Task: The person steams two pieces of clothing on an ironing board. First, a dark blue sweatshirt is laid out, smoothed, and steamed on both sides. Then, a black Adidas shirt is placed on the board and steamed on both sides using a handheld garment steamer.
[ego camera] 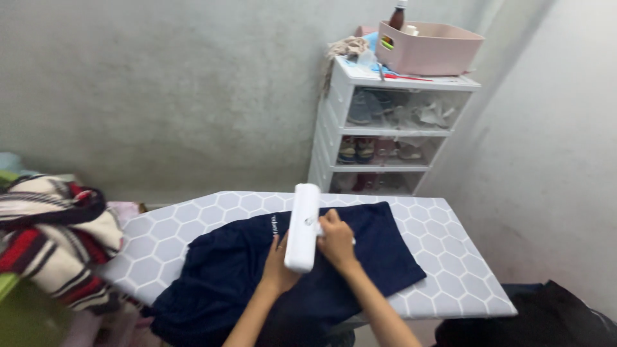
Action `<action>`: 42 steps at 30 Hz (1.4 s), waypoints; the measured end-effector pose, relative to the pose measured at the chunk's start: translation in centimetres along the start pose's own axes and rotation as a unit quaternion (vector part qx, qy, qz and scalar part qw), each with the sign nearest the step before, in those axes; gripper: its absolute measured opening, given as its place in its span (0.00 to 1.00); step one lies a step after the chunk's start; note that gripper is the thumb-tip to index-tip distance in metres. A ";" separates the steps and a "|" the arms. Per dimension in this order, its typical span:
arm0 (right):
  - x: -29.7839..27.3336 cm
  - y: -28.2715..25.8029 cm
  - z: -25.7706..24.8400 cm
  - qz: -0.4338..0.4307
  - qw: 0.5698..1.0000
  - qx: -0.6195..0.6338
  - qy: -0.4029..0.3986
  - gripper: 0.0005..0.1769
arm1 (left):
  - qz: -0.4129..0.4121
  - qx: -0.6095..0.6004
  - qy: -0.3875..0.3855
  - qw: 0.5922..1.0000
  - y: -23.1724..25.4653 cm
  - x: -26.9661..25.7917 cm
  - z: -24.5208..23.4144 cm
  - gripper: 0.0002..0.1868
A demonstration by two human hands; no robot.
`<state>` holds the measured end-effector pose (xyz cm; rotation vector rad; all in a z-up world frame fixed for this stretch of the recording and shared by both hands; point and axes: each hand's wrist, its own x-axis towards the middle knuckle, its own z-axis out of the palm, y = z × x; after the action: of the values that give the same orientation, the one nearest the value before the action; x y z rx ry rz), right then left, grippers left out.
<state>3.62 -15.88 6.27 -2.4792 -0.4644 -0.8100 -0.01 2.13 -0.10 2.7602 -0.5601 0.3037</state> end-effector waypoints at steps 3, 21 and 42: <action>0.0 -1.8 2.2 -0.059 0.997 -0.034 0.038 0.11 | 0.044 -0.038 0.022 0.998 -3.6 -1.1 -1.8 0.25; 1.7 -3.4 4.7 -0.079 0.979 -0.185 -0.026 0.09 | -0.214 0.216 0.077 0.950 -11.4 -7.1 -7.7 0.32; 0.2 13.6 -3.9 -0.011 0.934 -0.343 -0.098 0.11 | -0.233 0.225 0.076 0.943 -11.1 -7.7 -8.9 0.29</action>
<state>8.18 -29.21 4.51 -3.2284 -0.3040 -0.8396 -3.67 17.50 3.31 3.1433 0.2417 0.5795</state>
